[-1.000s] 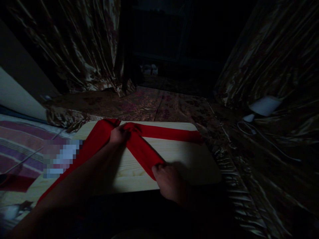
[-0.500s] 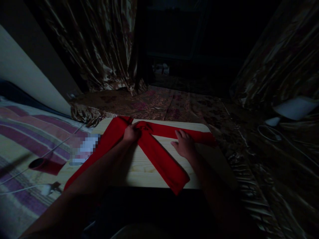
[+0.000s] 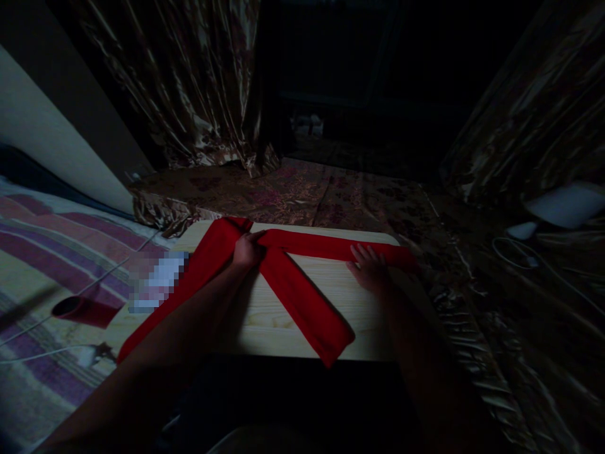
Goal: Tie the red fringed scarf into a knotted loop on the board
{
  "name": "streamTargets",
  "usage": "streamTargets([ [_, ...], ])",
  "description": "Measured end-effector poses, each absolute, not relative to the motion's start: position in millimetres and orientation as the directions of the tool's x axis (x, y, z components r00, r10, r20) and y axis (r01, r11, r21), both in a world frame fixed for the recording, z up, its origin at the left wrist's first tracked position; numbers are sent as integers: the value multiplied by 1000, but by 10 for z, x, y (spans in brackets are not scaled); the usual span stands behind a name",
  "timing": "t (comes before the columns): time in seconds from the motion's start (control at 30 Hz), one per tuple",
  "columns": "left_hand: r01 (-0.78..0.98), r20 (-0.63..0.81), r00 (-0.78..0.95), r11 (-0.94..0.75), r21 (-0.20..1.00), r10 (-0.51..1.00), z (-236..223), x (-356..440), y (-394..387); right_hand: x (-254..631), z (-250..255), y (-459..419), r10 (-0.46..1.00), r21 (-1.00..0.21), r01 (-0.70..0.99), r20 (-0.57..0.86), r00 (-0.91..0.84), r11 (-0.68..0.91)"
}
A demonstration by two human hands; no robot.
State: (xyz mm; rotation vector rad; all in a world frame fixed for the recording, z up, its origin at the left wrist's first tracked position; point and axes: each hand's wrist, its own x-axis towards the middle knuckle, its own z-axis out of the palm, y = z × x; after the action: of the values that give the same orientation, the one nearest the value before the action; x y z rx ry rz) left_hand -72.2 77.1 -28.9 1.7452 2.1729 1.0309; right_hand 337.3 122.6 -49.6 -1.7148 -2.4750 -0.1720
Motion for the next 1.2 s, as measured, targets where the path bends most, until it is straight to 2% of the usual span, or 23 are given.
streamTargets([
  [0.23,707,280,-328,38,706,902,-258,-685,743,3419,-434,1259,926,21,943,184,-329,331],
  [0.4,686,280,-307,8,728,909,-265,-694,721,3411,-397,1212,920,-22,942,222,-323,336],
  [0.67,792,408,-242,-63,607,880,-272,-624,679,3420,-385,1201,916,-120,938,284,-282,326],
  [0.8,798,380,-282,-4,602,881,-317,-638,708,3441,-432,1258,936,-109,957,263,-234,270],
  [1.0,806,343,-302,46,590,890,-344,-665,742,3685,-521,1374,935,-87,955,245,-256,284],
  [1.2,783,191,-279,108,613,941,-292,-612,710,3797,-572,1387,923,-46,960,291,-252,277],
])
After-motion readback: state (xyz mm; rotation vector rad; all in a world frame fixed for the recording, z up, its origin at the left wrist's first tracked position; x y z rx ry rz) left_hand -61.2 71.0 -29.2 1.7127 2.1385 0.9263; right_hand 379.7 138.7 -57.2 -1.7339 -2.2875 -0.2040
